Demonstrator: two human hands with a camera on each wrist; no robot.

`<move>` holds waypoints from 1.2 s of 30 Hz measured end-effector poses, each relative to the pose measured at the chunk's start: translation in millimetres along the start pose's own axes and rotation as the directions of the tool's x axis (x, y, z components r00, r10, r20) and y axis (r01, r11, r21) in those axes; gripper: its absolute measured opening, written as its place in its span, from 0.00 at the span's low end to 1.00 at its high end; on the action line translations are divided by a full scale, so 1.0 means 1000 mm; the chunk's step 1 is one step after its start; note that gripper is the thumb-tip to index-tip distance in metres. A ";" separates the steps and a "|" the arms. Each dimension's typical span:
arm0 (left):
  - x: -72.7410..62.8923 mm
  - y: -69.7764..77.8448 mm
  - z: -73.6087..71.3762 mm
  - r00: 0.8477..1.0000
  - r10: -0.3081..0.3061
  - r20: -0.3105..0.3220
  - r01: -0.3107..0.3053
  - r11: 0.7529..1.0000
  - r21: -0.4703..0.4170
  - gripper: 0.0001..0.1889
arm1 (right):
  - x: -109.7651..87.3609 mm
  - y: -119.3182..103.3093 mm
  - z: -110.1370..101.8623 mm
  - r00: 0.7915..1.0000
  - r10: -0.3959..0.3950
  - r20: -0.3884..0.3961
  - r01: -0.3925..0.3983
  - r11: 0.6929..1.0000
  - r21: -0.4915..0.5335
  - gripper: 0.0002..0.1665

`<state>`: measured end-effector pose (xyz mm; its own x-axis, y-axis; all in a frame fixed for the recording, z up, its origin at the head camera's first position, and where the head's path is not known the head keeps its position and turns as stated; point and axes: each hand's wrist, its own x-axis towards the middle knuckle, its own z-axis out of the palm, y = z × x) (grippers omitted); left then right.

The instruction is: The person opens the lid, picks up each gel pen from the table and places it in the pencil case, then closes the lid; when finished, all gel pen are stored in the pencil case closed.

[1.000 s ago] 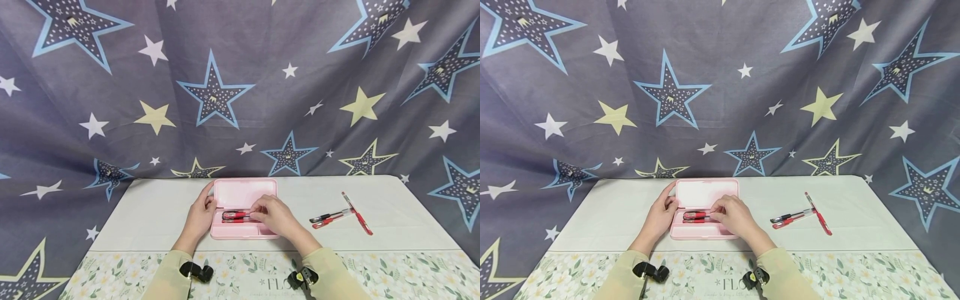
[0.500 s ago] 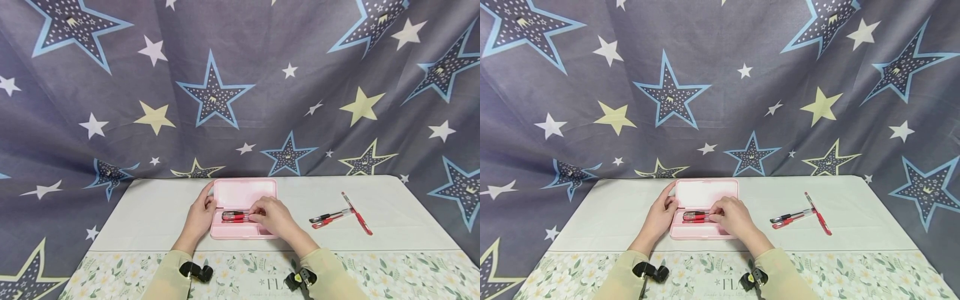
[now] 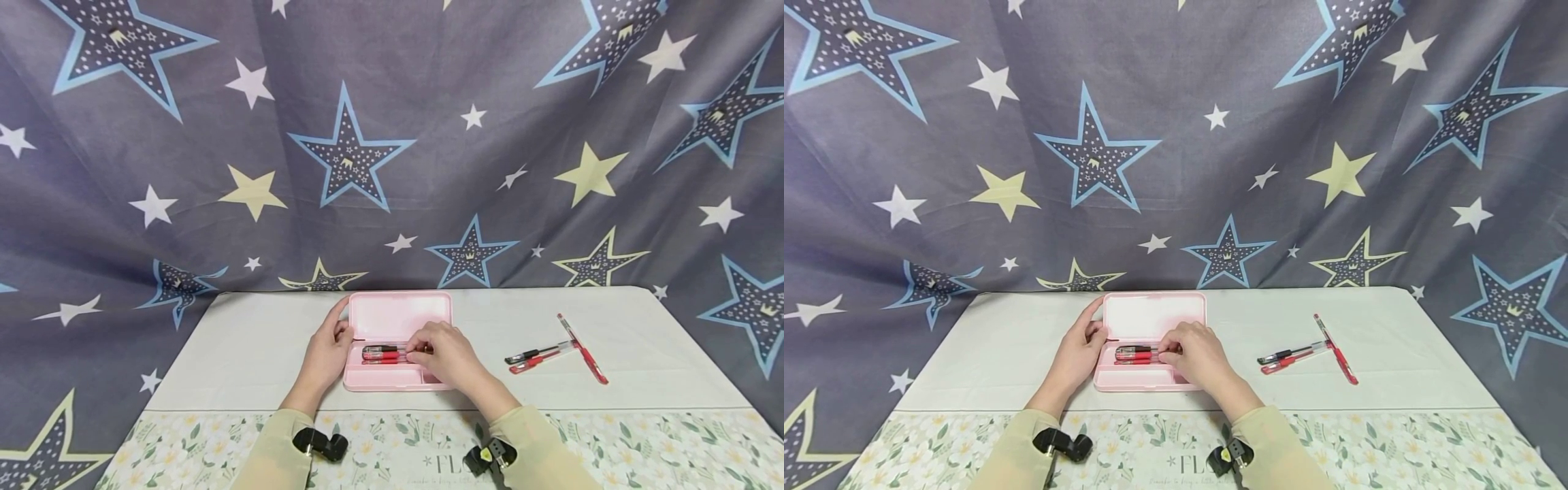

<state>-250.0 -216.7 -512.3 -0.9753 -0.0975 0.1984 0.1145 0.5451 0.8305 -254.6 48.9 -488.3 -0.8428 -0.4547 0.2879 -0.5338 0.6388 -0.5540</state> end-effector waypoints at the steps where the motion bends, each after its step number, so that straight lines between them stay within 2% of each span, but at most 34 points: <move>1: 0.000 0.000 0.000 1.000 0.000 0.000 0.000 1.000 0.001 0.33 | 0.000 0.000 0.000 1.000 0.002 0.002 -0.002 1.000 -0.001 0.07; 36: 0.000 0.000 0.000 1.000 -0.002 -0.001 0.002 1.000 -0.007 0.34 | 0.001 0.000 0.001 0.999 0.027 0.020 -0.027 1.000 -0.009 0.08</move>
<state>-249.6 -216.7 -512.8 -0.9753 -0.0992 0.1974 0.1141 0.5390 0.8345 -255.0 47.7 -488.9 -0.8556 -0.4495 0.2566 -0.5113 0.6564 -0.5548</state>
